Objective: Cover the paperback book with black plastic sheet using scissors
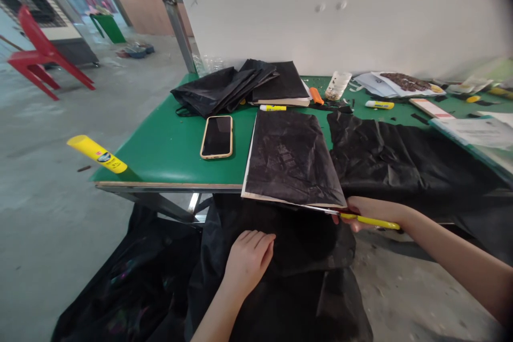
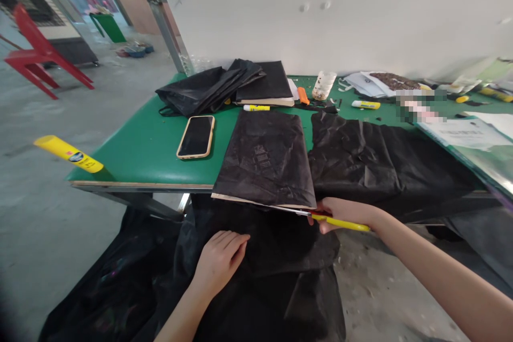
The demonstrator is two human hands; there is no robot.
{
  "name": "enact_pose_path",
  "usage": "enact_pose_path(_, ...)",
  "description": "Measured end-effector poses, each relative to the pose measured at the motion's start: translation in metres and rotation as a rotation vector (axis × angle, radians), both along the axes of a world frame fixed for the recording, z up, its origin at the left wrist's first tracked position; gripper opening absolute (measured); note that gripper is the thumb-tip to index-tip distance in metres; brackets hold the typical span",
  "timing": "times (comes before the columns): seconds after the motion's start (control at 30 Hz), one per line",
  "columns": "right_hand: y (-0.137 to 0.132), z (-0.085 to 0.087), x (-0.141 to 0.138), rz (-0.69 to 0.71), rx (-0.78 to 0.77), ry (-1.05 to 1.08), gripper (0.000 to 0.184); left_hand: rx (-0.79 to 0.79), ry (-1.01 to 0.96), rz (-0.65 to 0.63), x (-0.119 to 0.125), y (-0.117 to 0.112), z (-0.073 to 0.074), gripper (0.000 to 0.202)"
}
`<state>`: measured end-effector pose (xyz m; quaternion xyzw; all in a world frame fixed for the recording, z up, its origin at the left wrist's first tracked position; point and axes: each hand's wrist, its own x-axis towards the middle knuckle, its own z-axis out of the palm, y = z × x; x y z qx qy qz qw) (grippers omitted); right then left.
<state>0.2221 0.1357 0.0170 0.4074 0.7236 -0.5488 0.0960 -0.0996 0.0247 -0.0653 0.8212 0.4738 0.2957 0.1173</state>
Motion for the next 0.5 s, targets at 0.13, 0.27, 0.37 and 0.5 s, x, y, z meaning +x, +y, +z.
enact_pose_path(0.13,-0.0001,-0.0070,0.0020,-0.090,0.027,-0.042,0.052,0.022,0.000,0.002,0.0002,-0.0001,0.0003,0.021)
enact_pose_path(0.27,0.0021,-0.0102,0.0037,-0.127,0.033,-0.088,0.050,0.032,-0.005,0.006,0.0007,-0.0005,0.0014,0.021)
enact_pose_path(0.37,0.0020,-0.0095,0.0034,-0.133,0.036,-0.107,0.048,0.027,-0.010,0.005,0.0006,-0.0007,0.0009,0.021)
enact_pose_path(0.5,0.0004,-0.0094,0.0038,-0.156,0.068,-0.143,0.045,0.016,-0.006,0.005,-0.0001,-0.0010,-0.0008,0.021)
